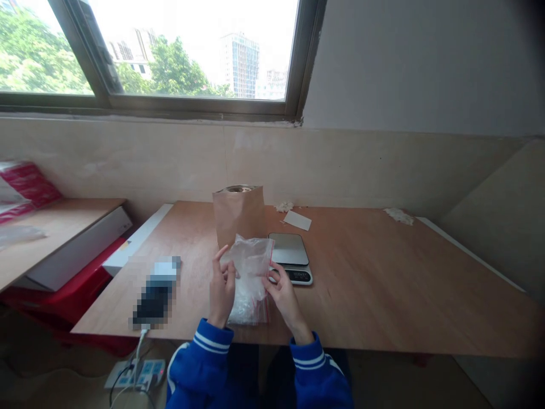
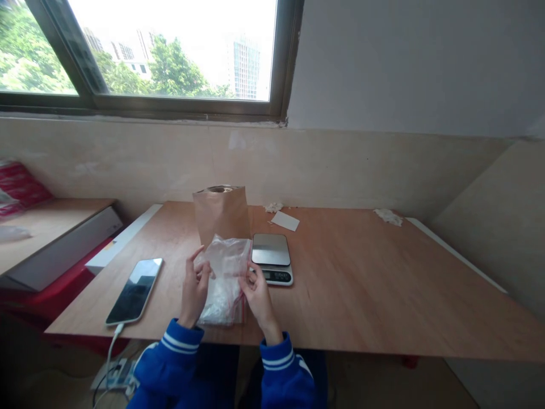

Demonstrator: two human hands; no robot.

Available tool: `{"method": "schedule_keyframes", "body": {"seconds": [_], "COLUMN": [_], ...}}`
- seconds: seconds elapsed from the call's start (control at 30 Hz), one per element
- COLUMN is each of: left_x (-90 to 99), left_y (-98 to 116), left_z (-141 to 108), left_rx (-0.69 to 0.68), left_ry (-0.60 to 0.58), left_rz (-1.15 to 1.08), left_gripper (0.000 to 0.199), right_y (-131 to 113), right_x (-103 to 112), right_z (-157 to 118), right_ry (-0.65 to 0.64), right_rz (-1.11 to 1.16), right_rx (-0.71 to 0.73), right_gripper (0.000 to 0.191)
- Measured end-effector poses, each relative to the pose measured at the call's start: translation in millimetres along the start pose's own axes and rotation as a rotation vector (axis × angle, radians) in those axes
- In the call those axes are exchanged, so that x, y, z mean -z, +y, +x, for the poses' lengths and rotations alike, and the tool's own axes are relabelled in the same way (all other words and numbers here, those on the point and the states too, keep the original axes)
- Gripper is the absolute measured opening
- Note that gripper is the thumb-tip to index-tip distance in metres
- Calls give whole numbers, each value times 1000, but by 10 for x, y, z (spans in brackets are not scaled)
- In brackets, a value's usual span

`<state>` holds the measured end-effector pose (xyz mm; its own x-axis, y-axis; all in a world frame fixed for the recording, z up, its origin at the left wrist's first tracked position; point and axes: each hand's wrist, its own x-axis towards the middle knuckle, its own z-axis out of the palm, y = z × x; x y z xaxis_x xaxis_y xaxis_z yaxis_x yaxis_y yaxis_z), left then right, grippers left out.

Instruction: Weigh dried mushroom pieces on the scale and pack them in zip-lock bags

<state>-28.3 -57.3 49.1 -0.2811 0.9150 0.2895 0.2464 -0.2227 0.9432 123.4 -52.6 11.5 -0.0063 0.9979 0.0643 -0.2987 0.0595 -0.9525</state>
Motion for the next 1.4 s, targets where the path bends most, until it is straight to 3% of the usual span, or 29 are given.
{"method": "schedule_keyframes", "body": {"seconds": [0.17, 0.3, 0.47, 0.57, 0.63, 0.73, 0.8, 0.93, 1.07, 1.2, 1.4], "left_x": [252, 336, 147, -60, -184, -295, -315, -297, -283, -273, -260], "left_y": [-178, -332, -213, -139, -165, -298, -401, -526, -556, -571, -574], "left_z": [-36, -29, -38, -52, -65, -105, -149, -230, -242, -230, -233], "left_rx": [102, -3, -118, -249, -250, -135, -80, -153, -211, -262, -262], "left_ry": [48, -2, -19, -154, -278, -451, -503, -466, -457, -447, -442], "left_rz": [241, 670, 912, 929, 937, 942, 948, 982, 983, 963, 924], "left_gripper": [44, 34, 44, 45, 47, 52, 54, 54, 54, 53, 52], "right_y": [-22, -73, -53, -84, -126, -190, -219, -244, -228, -233, -275], "right_x": [473, 857, 1003, 956, 915, 873, 859, 854, 934, 1235, 1978], "right_z": [-29, -72, -127, -132, -125, -115, -110, -110, -116, -6, 455], "right_ry": [143, 277, 243, 264, 279, 277, 268, 253, 193, 282, 569], "right_rz": [-247, -594, -1000, -1167, -1243, -1314, -1360, -1412, -1207, -1028, -1183], "right_rx": [107, 196, 140, 63, 26, -13, -40, -61, 14, 150, 136], "right_gripper": [31, 30, 37, 40, 40, 40, 40, 41, 40, 43, 44]}}
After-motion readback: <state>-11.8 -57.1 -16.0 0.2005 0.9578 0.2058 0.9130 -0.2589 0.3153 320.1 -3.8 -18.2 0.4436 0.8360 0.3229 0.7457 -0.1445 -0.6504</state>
